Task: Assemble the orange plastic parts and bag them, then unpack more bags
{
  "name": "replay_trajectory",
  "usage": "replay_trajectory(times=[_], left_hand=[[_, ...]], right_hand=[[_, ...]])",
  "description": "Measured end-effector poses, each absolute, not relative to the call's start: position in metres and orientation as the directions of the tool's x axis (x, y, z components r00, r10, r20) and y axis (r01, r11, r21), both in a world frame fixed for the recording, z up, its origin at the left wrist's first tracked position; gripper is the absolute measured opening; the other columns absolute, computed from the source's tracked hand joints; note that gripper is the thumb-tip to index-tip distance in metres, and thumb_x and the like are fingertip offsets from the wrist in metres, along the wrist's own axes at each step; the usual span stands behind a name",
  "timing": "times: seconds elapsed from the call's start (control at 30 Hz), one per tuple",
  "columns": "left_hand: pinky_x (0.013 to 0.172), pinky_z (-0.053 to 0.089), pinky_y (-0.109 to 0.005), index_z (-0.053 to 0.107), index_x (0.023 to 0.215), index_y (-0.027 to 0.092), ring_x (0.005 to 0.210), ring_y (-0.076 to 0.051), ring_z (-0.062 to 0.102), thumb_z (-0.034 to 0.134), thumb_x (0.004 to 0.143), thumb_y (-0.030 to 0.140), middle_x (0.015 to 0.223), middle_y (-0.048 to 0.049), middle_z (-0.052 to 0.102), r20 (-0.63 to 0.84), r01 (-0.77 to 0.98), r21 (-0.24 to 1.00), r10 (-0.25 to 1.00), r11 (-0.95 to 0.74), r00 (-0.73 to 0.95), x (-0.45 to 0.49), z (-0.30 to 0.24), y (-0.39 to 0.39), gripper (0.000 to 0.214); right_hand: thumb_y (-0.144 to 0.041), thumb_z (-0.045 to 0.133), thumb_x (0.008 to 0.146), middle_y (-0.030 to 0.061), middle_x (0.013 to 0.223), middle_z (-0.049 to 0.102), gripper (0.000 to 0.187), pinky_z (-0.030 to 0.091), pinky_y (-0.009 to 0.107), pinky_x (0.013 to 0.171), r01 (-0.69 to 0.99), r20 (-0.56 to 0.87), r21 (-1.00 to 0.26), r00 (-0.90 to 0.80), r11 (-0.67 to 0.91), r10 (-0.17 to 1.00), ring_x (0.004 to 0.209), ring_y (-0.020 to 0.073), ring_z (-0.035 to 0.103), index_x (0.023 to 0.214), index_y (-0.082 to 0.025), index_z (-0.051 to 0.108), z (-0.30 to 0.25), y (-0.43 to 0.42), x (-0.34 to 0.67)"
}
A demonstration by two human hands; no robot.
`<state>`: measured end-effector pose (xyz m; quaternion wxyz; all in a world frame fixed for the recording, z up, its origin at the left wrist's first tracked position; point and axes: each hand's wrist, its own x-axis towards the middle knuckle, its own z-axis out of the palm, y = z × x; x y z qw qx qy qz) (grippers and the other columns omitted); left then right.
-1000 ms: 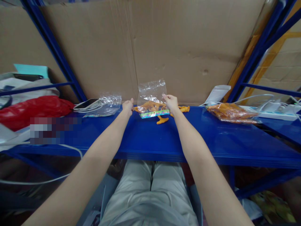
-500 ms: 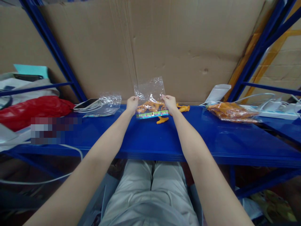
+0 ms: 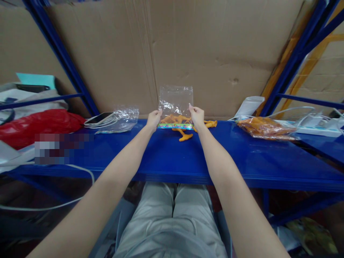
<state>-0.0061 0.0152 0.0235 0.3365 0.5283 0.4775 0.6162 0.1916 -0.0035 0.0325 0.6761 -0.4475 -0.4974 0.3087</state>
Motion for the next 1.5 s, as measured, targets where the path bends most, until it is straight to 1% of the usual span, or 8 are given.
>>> replay_trajectory(times=[0.23,0.53,0.73,0.87,1.03,1.13,1.3,1.5], left_hand=[[0.056,0.033,-0.021,0.050,0.055,0.017,0.055,-0.010,0.044,0.060,0.087,0.027,0.052,0.0047,0.046,0.366,0.120,0.931,0.879,-0.345,-0.306,-0.009,0.024,0.008,0.035],[0.053,0.030,-0.020,0.051,0.053,0.016,0.053,-0.009,0.040,0.063,0.085,0.030,0.048,0.0058,0.040,0.371,0.141,0.929,0.854,-0.343,-0.364,-0.009,0.026,0.013,0.038],[0.056,0.031,-0.020,0.051,0.049,0.016,0.056,-0.009,0.042,0.063,0.085,0.022,0.049,0.0049,0.045,0.366,0.116,0.930,0.839,-0.350,-0.403,-0.007,0.027,0.011,0.038],[0.057,0.034,-0.019,0.054,0.050,0.015,0.058,-0.009,0.046,0.065,0.084,0.022,0.052,0.0039,0.050,0.326,0.036,0.939,0.850,-0.342,-0.414,-0.006,0.031,0.007,0.037],[0.050,0.028,-0.020,0.059,0.056,0.016,0.049,-0.008,0.037,0.066,0.084,0.031,0.046,0.0067,0.039,0.260,0.004,0.959,0.879,-0.282,-0.399,-0.008,0.034,0.008,0.033],[0.050,0.028,-0.020,0.059,0.058,0.016,0.049,-0.008,0.038,0.066,0.084,0.037,0.047,0.0067,0.039,0.271,-0.003,0.955,0.880,-0.295,-0.390,-0.009,0.033,0.010,0.034],[0.042,0.022,-0.019,0.057,0.063,0.017,0.041,-0.007,0.031,0.064,0.086,0.040,0.044,0.0078,0.034,0.213,-0.029,0.972,0.920,-0.235,-0.330,-0.010,0.032,0.009,0.033],[0.039,0.023,-0.020,0.057,0.075,0.017,0.034,-0.007,0.031,0.048,0.095,0.039,0.049,0.0027,0.050,0.106,-0.032,0.992,0.945,-0.122,-0.311,-0.009,0.031,-0.001,0.032]], right_hand=[[-0.045,0.067,0.083,-0.0104,0.036,0.030,0.031,0.021,0.022,0.034,0.026,0.405,-0.908,0.308,0.418,0.861,0.031,0.0070,0.027,0.070,-0.018,0.062,0.039,-0.009,0.183],[-0.041,0.067,0.084,-0.0097,0.038,0.029,0.029,0.021,0.021,0.035,0.032,0.429,-0.897,0.309,0.441,0.849,0.033,0.0068,0.028,0.066,-0.019,0.062,0.042,-0.014,0.181],[-0.043,0.070,0.080,-0.0083,0.043,0.036,0.029,0.023,0.020,0.039,0.071,0.477,-0.874,0.325,0.481,0.817,0.040,0.0065,0.033,0.067,-0.018,0.064,0.040,-0.007,0.181],[-0.045,0.069,0.080,-0.0092,0.042,0.035,0.029,0.023,0.020,0.039,0.031,0.426,-0.897,0.319,0.440,0.846,0.039,0.0060,0.030,0.070,-0.018,0.064,0.039,-0.006,0.182],[-0.047,0.067,0.083,-0.0106,0.037,0.030,0.030,0.024,0.021,0.038,-0.089,0.308,-0.933,0.297,0.347,0.904,0.035,0.0070,0.028,0.069,-0.020,0.061,0.042,-0.011,0.182],[-0.046,0.065,0.085,-0.0108,0.035,0.029,0.031,0.024,0.022,0.037,-0.137,0.248,-0.945,0.285,0.296,0.926,0.033,0.0073,0.027,0.068,-0.021,0.057,0.044,-0.013,0.181],[-0.045,0.066,0.085,-0.0110,0.034,0.027,0.032,0.022,0.021,0.036,-0.146,0.259,-0.943,0.243,0.299,0.935,0.032,0.0063,0.023,0.065,-0.022,0.056,0.044,-0.015,0.184],[-0.038,0.068,0.084,-0.0100,0.034,0.030,0.029,0.020,0.021,0.034,-0.068,0.248,-0.962,0.192,0.265,0.950,0.031,0.0054,0.022,0.063,-0.019,0.060,0.045,-0.019,0.186]])
